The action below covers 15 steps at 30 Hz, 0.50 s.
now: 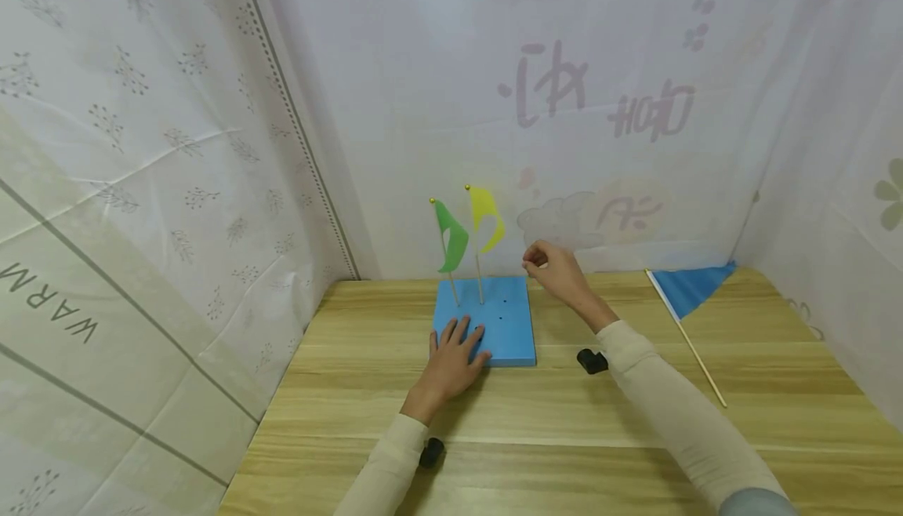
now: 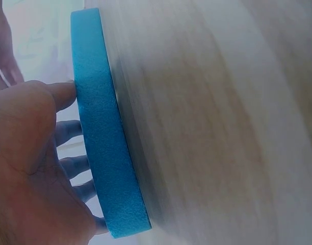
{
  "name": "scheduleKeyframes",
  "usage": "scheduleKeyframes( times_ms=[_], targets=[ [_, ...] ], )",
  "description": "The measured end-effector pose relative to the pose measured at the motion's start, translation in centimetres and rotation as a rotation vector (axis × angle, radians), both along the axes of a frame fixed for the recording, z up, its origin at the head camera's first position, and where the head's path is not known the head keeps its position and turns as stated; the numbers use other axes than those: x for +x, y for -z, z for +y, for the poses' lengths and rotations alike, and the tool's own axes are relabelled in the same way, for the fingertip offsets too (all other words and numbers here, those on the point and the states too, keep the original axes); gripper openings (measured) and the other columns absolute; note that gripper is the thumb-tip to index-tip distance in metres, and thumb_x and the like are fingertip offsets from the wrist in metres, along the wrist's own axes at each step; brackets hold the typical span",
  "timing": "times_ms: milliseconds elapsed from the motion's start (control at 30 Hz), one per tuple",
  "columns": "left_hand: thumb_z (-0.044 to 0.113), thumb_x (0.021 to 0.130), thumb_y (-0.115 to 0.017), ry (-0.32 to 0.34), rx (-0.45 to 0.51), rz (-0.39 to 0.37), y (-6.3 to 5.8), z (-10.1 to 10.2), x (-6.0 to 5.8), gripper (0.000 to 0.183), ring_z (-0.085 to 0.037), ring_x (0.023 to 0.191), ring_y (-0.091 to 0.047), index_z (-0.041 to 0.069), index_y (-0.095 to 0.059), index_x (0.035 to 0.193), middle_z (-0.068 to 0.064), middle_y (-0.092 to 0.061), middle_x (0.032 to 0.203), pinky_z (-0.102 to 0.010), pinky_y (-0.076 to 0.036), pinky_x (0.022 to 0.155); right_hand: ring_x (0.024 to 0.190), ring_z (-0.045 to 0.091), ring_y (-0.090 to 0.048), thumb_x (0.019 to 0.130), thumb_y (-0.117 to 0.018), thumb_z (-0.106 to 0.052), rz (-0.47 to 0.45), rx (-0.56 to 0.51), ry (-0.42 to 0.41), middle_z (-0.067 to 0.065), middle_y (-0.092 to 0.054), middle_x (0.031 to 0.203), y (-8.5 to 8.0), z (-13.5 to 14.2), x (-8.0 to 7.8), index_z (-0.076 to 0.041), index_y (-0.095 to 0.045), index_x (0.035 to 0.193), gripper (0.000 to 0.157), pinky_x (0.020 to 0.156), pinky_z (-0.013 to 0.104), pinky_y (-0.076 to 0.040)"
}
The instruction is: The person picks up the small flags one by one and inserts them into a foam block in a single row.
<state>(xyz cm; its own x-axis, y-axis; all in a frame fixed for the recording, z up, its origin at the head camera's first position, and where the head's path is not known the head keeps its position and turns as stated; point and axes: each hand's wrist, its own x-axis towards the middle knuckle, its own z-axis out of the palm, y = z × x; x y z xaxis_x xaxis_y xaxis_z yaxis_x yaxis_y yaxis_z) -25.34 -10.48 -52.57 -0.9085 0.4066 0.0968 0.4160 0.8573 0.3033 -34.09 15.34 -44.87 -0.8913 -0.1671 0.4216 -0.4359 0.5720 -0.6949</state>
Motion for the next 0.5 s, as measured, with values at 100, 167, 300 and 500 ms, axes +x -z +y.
scheduleKeyframes(
  times_ms=[100,167,300,500],
  targets=[
    [0.047,0.102,-0.047,0.002,0.010,-0.004,0.1,0.0,-0.1,0.057,-0.039,0.150,-0.020,0.020,-0.040,0.152,-0.012,-0.025,0.162,-0.072,-0.015,0.113,0.083,0.020,-0.068,0.094,-0.066,-0.014,0.012,0.017,0.033,0.005,-0.070,0.091,0.0,2.6,0.5,-0.011,-0.066,0.097,0.004,0.072,0.038,-0.056],
    [0.047,0.102,-0.047,0.002,0.012,-0.009,0.1,0.0,-0.1,0.058,-0.039,0.150,-0.020,0.020,-0.040,0.152,-0.012,-0.025,0.162,-0.072,-0.014,0.113,0.081,0.019,-0.068,0.095,-0.066,-0.015,0.010,0.033,0.065,0.004,-0.070,0.090,0.1,4.5,0.9,-0.013,-0.066,0.097,0.003,0.070,0.037,-0.055],
    [0.049,0.102,-0.046,0.000,0.001,-0.010,0.2,-0.1,-0.1,0.058,-0.039,0.150,-0.020,0.021,-0.040,0.152,-0.011,-0.024,0.162,-0.071,-0.015,0.113,0.079,0.020,-0.067,0.096,-0.064,-0.018,0.005,0.044,0.114,0.008,-0.071,0.091,0.3,7.9,2.1,-0.012,-0.066,0.100,0.008,0.066,0.035,-0.053],
    [0.049,0.102,-0.046,0.010,-0.004,-0.008,0.1,-0.2,-0.1,0.058,-0.039,0.150,-0.019,0.021,-0.039,0.152,-0.012,-0.024,0.163,-0.071,-0.014,0.114,0.079,0.028,-0.068,0.098,-0.062,-0.018,-0.001,0.047,0.189,0.013,-0.070,0.093,0.5,12.5,4.2,-0.005,-0.066,0.106,0.016,0.061,0.023,-0.054]
  ],
)
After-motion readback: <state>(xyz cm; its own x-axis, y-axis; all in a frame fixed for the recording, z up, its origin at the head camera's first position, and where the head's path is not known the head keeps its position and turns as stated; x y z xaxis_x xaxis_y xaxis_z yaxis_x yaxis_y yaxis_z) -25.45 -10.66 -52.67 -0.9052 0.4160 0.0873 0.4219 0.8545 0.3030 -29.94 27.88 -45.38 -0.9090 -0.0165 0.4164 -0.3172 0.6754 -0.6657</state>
